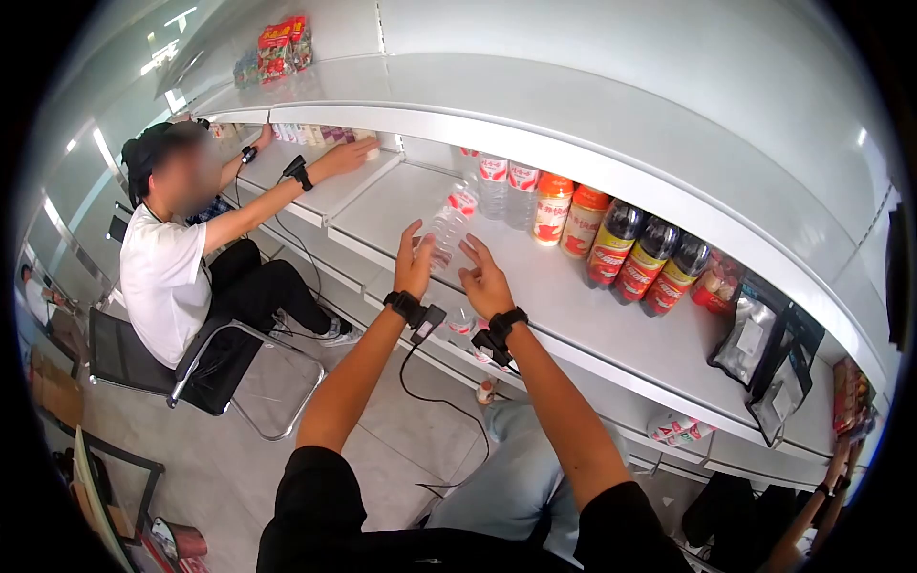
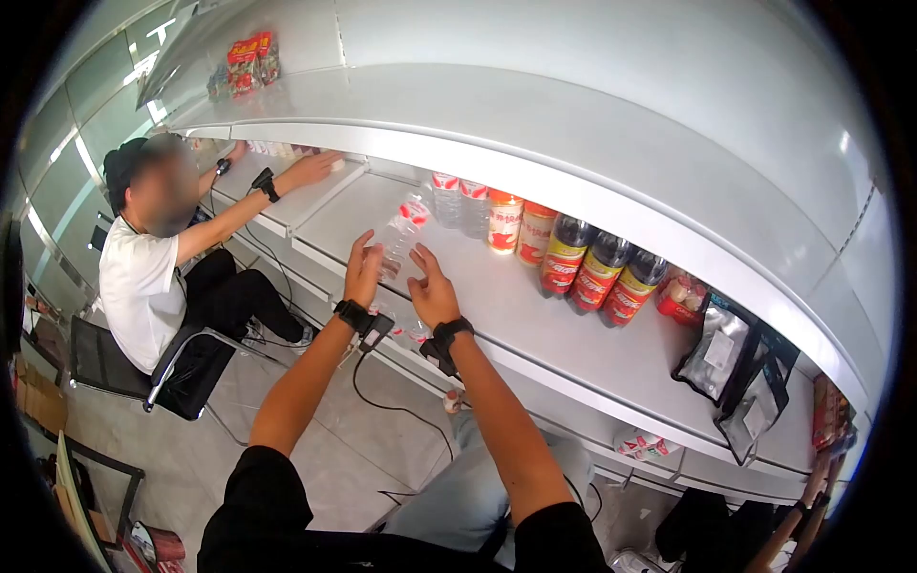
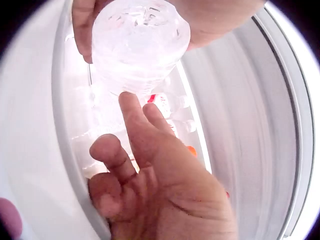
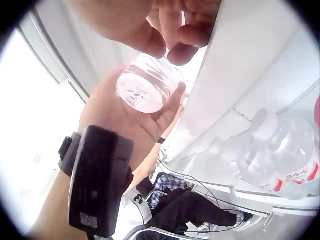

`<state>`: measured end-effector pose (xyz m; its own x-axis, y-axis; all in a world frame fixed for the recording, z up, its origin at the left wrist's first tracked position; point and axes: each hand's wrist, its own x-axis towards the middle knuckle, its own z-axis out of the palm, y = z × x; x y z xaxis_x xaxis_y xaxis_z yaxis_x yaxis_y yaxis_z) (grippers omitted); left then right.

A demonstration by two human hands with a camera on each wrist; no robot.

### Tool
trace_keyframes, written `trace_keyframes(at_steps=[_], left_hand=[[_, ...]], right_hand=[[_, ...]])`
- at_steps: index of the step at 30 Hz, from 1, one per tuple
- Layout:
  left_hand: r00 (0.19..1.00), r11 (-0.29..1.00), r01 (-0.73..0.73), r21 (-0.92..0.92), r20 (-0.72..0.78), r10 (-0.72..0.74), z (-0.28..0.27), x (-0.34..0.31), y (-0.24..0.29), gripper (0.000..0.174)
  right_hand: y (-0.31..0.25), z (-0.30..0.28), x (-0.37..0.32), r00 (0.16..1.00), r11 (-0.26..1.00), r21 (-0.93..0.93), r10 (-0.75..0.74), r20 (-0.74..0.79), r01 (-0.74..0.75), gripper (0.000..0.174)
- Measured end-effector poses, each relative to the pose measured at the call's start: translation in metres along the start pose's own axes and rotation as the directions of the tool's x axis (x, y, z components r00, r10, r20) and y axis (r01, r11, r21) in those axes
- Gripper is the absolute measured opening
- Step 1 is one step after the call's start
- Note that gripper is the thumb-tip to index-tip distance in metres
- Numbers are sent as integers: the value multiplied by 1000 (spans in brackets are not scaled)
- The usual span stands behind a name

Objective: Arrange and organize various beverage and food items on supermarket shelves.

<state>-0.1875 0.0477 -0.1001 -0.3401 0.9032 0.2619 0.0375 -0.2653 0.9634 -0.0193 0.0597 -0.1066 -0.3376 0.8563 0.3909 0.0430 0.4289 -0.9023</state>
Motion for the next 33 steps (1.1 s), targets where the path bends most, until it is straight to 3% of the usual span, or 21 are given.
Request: trace_keyframes(at_steps=[2, 5, 7, 8, 11, 14, 17, 20, 23, 26, 29, 33], left_hand=[[997, 997, -73, 29, 28, 72, 3, -8, 17, 59], [973, 986, -144, 83, 193, 126, -4, -7, 19, 68], [948, 968, -211, 139, 270, 168, -5, 0, 19, 70], [956, 986, -152, 71, 264, 128, -6, 2, 21, 77], [962, 975, -175, 136, 232, 140, -13, 6, 22, 82], [965, 980, -192, 52, 192, 179, -12, 12, 16, 86], [969, 985, -174, 4, 178, 170, -5, 18, 1, 84], [903, 915, -389, 108, 242, 356, 1, 18, -13, 82], [876, 862, -440, 253, 332, 350, -10, 21, 1, 80], [889, 933, -246, 261, 445, 110, -35, 37, -5, 80], [891, 979, -165, 118, 444, 97, -35, 36, -5, 80], [909, 977, -182, 107, 398, 125, -19, 33, -4, 79]], right_hand=[[2, -1, -3, 994, 994, 15, -105, -14, 105, 64], [5, -1, -4, 996, 986, 136, -89, -21, 91, 64], [-1, -2, -8, 998, 991, 122, -61, 26, 58, 63], [-5, -4, -7, 997, 993, 109, -58, 47, 53, 63], [6, -2, -4, 995, 986, 154, -68, 74, 56, 62], [-6, -1, -5, 990, 979, 183, -112, 85, 95, 61], [-6, 0, -6, 992, 966, 246, -98, 74, 77, 60], [3, 0, -5, 992, 970, 219, -117, 38, 106, 58], [10, -2, -6, 985, 981, 155, -135, 109, 117, 53], [-1, 0, -7, 975, 970, 153, -203, 85, 189, 54], [3, 4, -6, 984, 982, 136, -145, 103, 131, 51], [3, 7, -9, 982, 985, 52, -167, 90, 163, 44]])
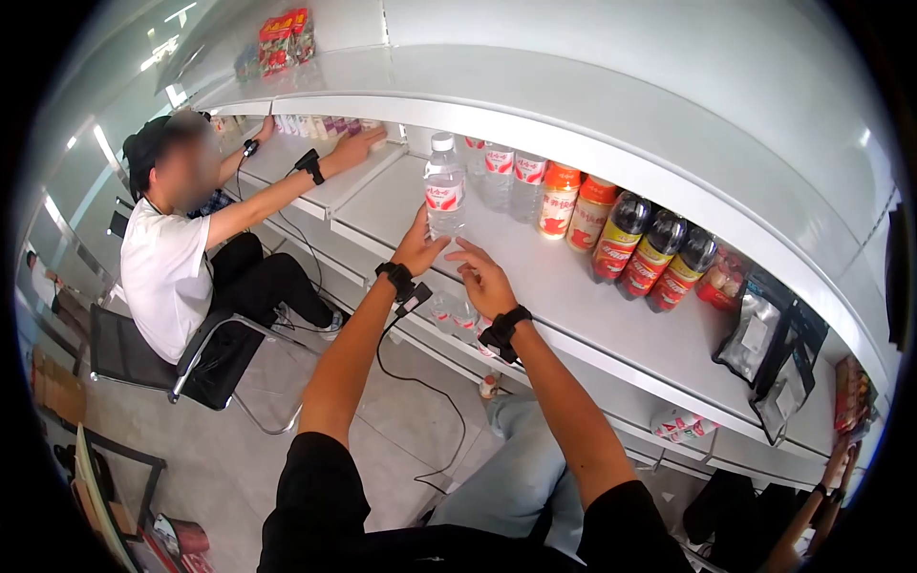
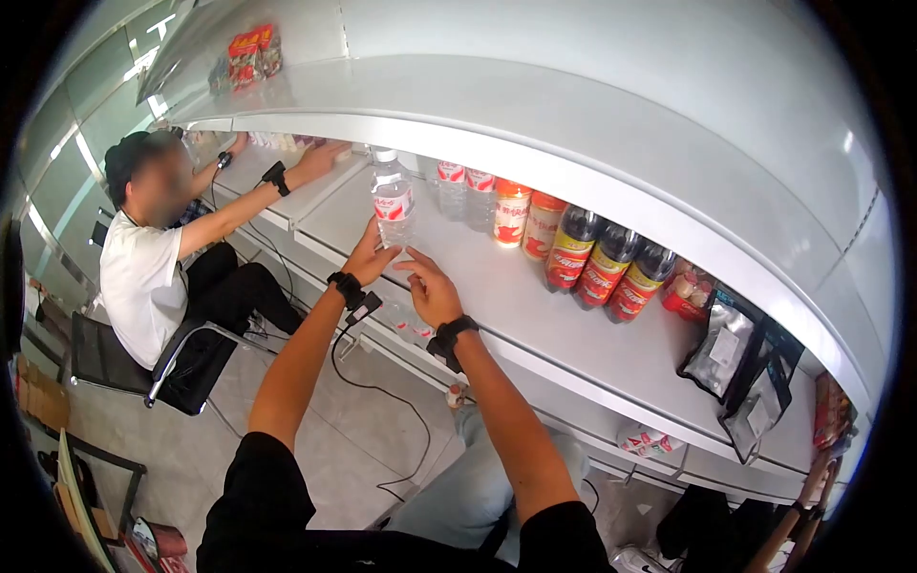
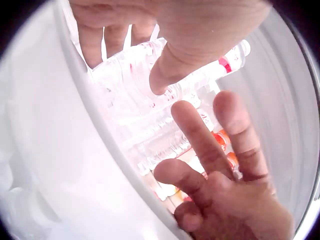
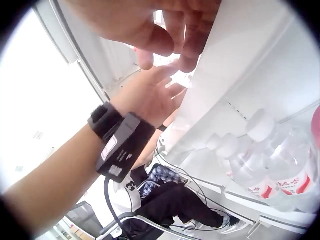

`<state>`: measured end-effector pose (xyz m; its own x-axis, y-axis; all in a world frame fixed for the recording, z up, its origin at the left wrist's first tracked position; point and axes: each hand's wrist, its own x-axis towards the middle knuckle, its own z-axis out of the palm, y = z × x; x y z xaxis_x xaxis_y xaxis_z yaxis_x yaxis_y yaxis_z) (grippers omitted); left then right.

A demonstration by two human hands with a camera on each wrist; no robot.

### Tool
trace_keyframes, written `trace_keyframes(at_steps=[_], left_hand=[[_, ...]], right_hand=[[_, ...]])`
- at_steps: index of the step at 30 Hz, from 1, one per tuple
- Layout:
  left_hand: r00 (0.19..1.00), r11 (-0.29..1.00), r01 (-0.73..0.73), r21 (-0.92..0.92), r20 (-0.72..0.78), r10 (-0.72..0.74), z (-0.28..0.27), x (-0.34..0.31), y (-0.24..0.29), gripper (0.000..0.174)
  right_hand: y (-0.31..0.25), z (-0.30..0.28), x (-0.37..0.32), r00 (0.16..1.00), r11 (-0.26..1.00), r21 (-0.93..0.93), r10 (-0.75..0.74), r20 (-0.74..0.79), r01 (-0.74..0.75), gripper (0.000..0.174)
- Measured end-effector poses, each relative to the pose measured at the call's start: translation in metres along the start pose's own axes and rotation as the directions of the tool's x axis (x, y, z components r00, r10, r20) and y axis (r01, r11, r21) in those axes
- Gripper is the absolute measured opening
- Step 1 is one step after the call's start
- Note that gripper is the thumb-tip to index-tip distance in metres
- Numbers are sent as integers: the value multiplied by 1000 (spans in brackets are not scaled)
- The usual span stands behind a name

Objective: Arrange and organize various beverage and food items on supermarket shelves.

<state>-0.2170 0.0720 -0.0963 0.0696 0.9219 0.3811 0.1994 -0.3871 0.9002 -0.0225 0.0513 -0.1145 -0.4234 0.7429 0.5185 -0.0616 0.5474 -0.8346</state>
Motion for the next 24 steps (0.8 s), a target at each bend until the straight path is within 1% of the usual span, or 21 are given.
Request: trace_keyframes(at_steps=[2, 3, 6, 7, 10, 11, 13, 15, 18, 19, 22, 23, 24], left_hand=[[1000, 1000, -10, 21, -21, 11, 3, 13, -10, 79], [1000, 996, 8, 92, -4, -8, 1, 20, -15, 79], [998, 991, 46, 125, -37, -42, -3, 42, -25, 79], [997, 996, 7, 84, -73, -1, -4, 49, -36, 72], [983, 987, 145, -62, -104, -151, -11, 76, -52, 64], [971, 985, 152, -80, -174, -164, -7, 82, -59, 57], [974, 986, 123, -111, -179, -141, -3, 99, -73, 56], [979, 989, 82, -126, -178, -104, 1, 115, -81, 56], [965, 991, 136, -18, -225, -136, 14, 132, -85, 58], [967, 992, 129, 14, -222, -122, 18, 137, -87, 59], [978, 994, 108, -25, -176, -111, 16, 137, -88, 59], [980, 991, 129, -42, -146, -134, 15, 136, -85, 62], [982, 995, 97, -30, -161, -100, 11, 141, -95, 65]], right_hand=[[7, 3, 0, 996, 995, -50, -83, -19, 82, 39], [7, 3, -1, 997, 996, -49, -77, -10, 77, 36], [3, 3, 0, 998, 998, -24, -56, 5, 56, 31], [3, 2, -1, 999, 999, -1, -40, 4, 40, 31], [1, 2, 1, 1000, 999, 36, -13, -26, 14, 30], [1, 3, 1, 999, 999, 43, -2, -41, 4, 30], [2, 3, 3, 998, 1000, 23, -17, -55, 18, 31], [3, 4, 4, 998, 999, 23, -22, -63, 23, 31], [5, 3, 5, 998, 995, 97, 6, -68, 1, 31], [5, 2, 6, 997, 995, 98, 1, -76, 6, 31], [8, 2, 7, 997, 994, 106, 9, -80, -1, 31], [7, 2, 7, 996, 995, 100, 17, -93, -8, 31], [8, 2, 8, 995, 996, 85, -5, -104, 14, 31]])
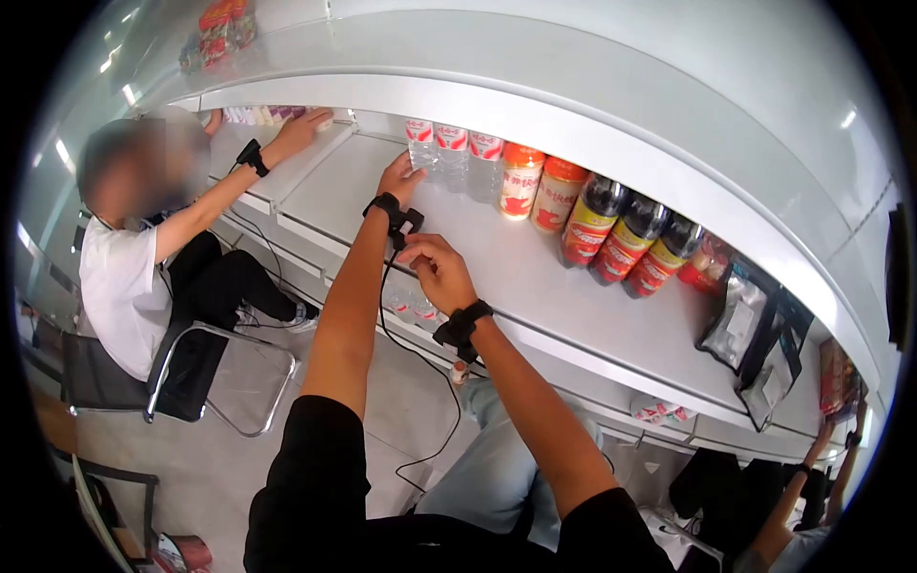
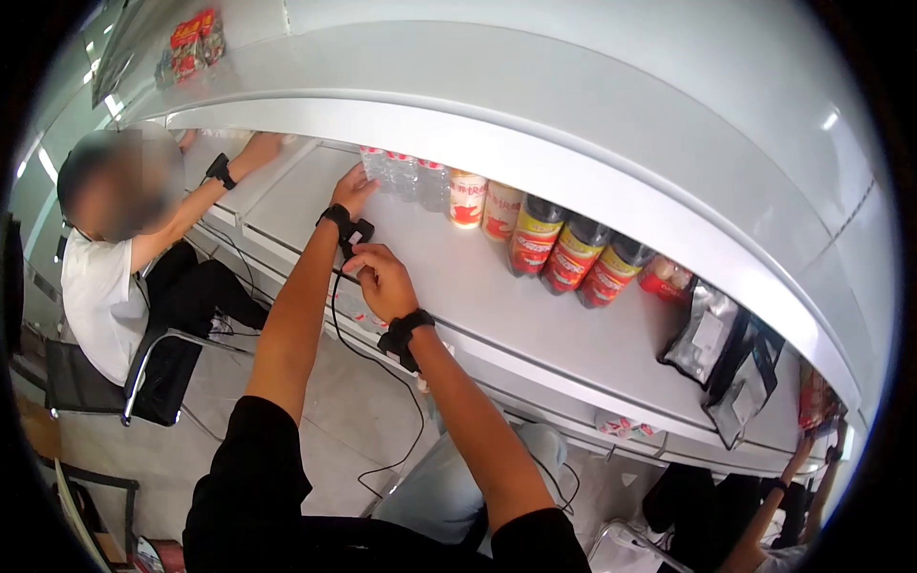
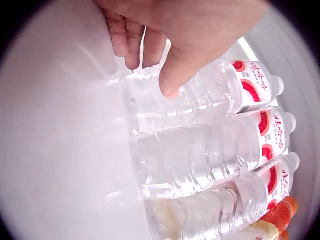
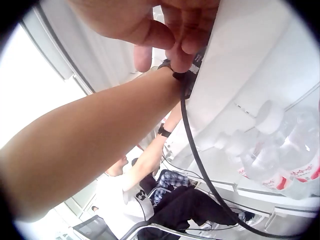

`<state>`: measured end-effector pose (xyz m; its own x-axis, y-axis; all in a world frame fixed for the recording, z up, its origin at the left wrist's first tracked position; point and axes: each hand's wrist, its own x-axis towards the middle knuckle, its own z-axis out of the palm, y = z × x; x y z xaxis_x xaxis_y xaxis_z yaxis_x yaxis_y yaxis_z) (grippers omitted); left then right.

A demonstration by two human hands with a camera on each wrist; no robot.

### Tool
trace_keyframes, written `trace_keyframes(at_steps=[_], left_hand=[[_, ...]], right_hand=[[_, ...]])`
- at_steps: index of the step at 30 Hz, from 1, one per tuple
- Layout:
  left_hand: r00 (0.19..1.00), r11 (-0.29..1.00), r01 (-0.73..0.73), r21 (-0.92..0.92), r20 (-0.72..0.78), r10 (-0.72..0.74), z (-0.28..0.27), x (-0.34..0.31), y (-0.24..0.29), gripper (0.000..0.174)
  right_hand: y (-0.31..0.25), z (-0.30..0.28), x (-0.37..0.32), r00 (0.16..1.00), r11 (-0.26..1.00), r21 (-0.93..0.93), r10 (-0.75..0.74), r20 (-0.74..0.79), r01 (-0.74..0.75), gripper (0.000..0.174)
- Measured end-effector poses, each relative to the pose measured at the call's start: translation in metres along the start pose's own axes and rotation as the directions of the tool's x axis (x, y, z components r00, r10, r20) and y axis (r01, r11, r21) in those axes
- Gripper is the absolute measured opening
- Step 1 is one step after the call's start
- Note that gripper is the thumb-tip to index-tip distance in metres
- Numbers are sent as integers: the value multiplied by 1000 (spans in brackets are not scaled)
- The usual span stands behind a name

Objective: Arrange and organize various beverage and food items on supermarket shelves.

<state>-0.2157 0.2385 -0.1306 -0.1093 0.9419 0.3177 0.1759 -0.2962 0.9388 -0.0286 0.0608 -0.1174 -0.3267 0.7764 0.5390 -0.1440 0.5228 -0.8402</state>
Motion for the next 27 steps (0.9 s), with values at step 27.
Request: trace_keyframes(at_steps=[27], left_hand=[[986, 987, 113, -118, -110, -126, 75, -313, 5, 63]], right_hand=[[-128, -171, -332, 721, 797, 428, 585, -371, -426, 20]])
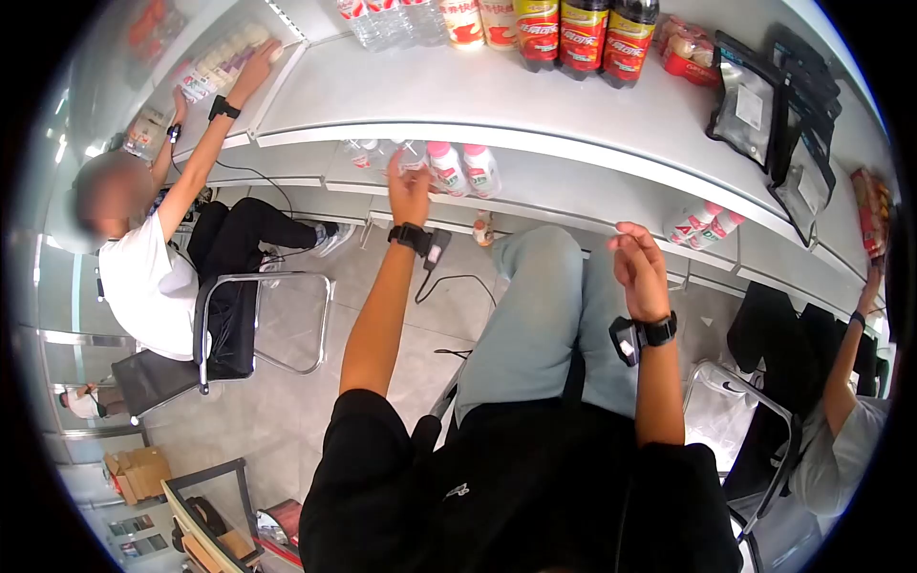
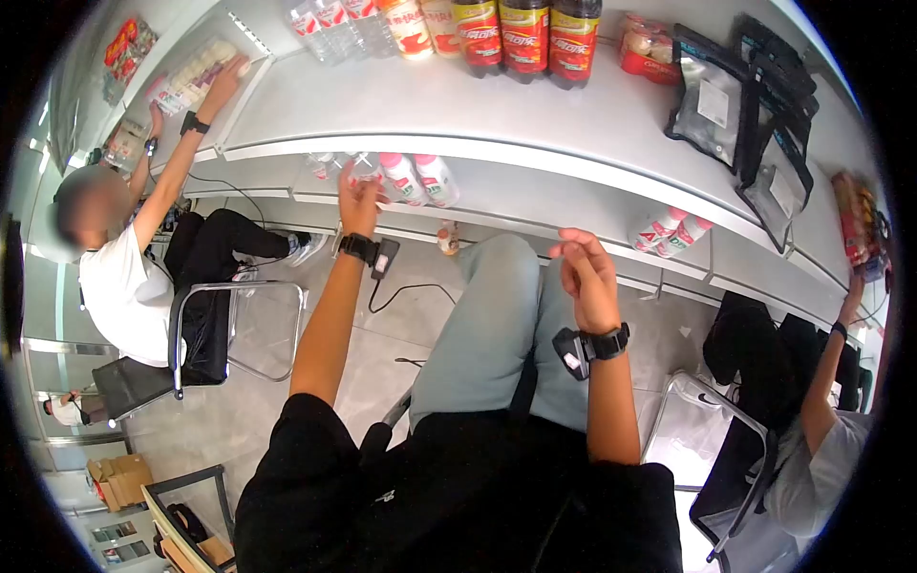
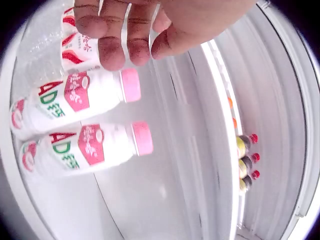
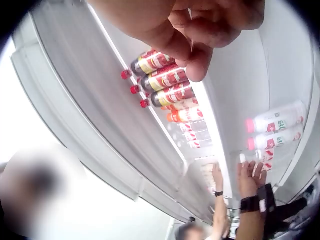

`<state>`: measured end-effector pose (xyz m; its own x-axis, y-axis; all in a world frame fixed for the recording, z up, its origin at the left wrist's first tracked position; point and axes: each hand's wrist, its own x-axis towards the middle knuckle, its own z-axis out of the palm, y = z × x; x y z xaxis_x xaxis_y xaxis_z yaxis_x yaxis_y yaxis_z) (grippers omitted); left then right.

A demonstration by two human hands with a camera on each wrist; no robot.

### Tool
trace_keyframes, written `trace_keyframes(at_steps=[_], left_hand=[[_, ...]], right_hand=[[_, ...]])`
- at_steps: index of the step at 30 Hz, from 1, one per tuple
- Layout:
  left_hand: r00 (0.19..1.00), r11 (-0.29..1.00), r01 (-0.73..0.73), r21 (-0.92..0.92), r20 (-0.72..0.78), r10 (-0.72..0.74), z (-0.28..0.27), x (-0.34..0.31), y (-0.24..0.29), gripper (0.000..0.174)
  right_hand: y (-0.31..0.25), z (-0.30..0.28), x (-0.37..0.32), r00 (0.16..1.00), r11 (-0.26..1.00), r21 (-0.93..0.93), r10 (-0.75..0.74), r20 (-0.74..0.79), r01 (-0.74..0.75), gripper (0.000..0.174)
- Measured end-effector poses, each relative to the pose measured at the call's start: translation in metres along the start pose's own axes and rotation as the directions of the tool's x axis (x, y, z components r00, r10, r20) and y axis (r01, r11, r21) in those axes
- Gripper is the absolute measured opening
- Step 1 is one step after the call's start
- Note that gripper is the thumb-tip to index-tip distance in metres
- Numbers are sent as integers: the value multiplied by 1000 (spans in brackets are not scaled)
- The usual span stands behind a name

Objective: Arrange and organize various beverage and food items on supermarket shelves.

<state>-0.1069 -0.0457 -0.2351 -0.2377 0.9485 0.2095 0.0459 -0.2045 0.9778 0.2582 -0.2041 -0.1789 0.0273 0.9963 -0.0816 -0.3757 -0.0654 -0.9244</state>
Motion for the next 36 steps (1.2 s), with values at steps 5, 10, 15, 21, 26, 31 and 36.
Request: trace_keyframes(at_steps=[5, 10, 15, 21, 26, 31, 36], left_hand=[[994, 990, 26, 136, -105, -12, -15, 33, -10, 64], [998, 968, 65, 244, -32, -59, -35, 60, -15, 68], [993, 967, 41, 253, -114, -12, -30, 42, -10, 62], [906, 993, -25, 117, 423, -27, 39, -85, 67, 34], [545, 994, 85, 64, 833, -100, 100, -167, 133, 54], [614, 869, 454, -199, 776, -143, 114, -176, 134, 66], [739, 762, 554, -334, 619, -266, 129, -207, 145, 39]], right_hand=[[9, -30, -30, 980, 760, 641, 190, -60, -108, 25], [30, -52, -51, 977, 447, 871, 156, 148, -203, 37], [-1, -20, -73, 937, 557, 763, 85, 339, -327, 63], [5, 8, -50, 994, 987, 130, 100, -52, -92, 34], [-26, 67, 2, 976, 983, 16, -178, -127, 182, 25], [-46, 98, 35, 922, 928, -28, -371, -107, 371, 24], [-49, 105, 51, 896, 906, 80, -394, -203, 417, 26]])
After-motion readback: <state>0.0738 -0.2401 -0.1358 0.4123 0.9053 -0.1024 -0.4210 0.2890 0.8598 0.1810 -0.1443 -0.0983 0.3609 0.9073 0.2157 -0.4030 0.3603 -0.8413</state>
